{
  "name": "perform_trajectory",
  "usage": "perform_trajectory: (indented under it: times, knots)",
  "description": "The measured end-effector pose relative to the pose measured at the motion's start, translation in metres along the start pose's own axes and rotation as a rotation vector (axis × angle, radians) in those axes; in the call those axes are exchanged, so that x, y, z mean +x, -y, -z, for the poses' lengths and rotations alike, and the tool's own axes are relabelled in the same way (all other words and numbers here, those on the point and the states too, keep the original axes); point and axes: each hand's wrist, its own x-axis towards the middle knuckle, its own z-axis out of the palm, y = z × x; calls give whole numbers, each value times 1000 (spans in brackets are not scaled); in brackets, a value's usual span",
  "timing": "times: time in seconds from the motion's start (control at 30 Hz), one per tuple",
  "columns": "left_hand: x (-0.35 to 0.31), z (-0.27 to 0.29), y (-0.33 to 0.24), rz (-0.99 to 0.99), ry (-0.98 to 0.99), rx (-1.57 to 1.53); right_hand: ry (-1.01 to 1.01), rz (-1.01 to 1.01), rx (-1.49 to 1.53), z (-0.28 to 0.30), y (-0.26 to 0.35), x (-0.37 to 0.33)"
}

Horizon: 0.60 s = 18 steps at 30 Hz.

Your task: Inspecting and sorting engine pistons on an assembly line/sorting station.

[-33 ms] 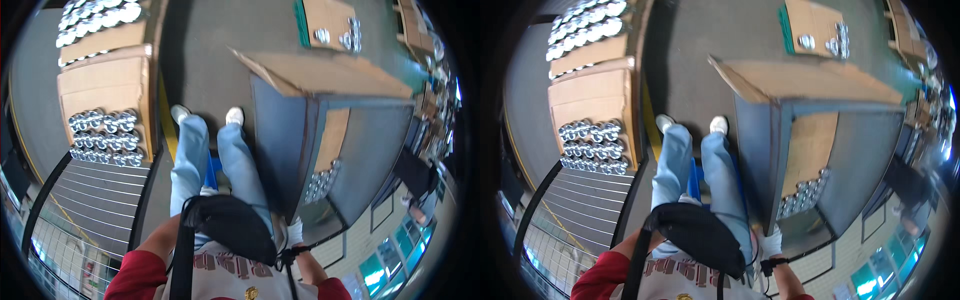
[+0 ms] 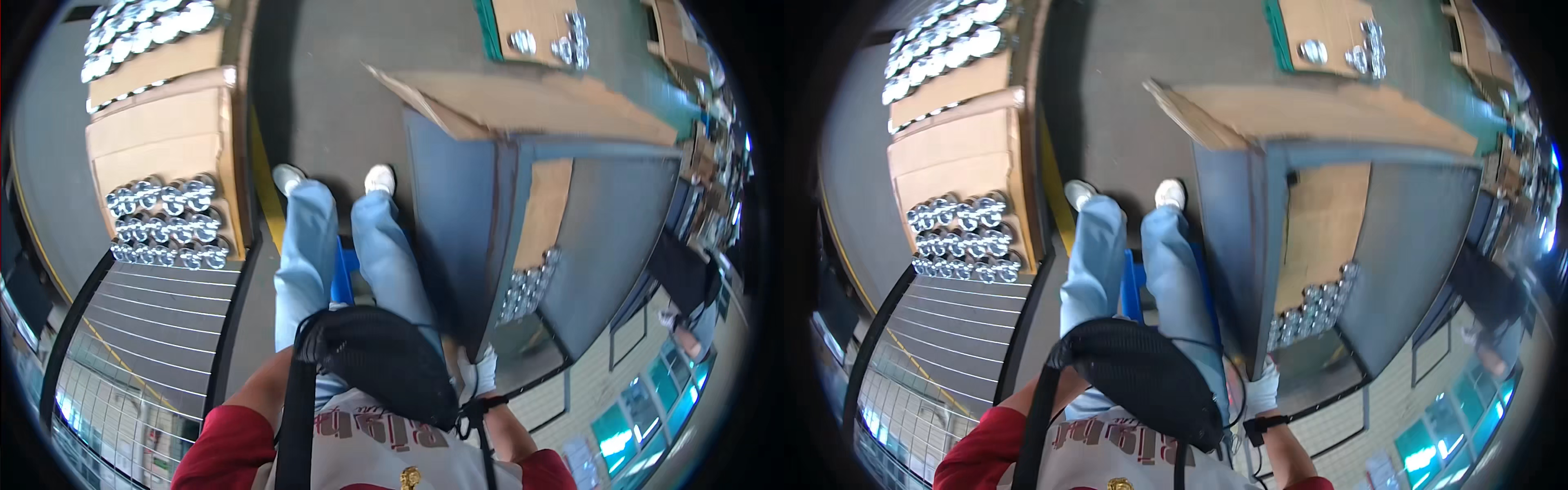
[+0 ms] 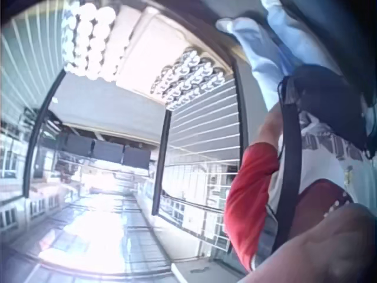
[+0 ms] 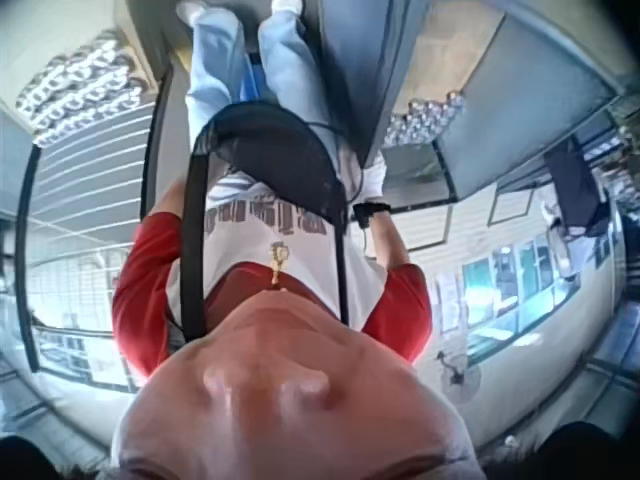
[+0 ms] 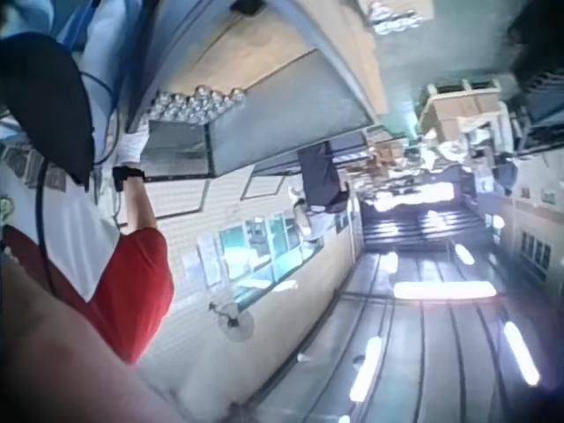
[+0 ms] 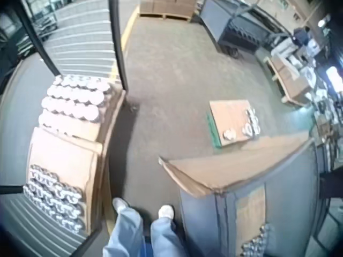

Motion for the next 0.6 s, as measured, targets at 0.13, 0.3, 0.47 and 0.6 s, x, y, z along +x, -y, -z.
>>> perform_trajectory:
  times: [0.13, 0.3, 0.47, 0.6]
  knots:
    - [44, -63, -2, -39, 182, -43, -64, 179, -115, 4, -11, 3]
    - [120, -97, 31, -11, 220, -60, 1, 267, 192, 0, -81, 12]
    - [190, -90, 74, 40, 137, -66, -33, 568, -4, 7, -63, 22]
    - [214, -81, 92, 68, -3, -137, 65, 216, 193, -7, -29, 18]
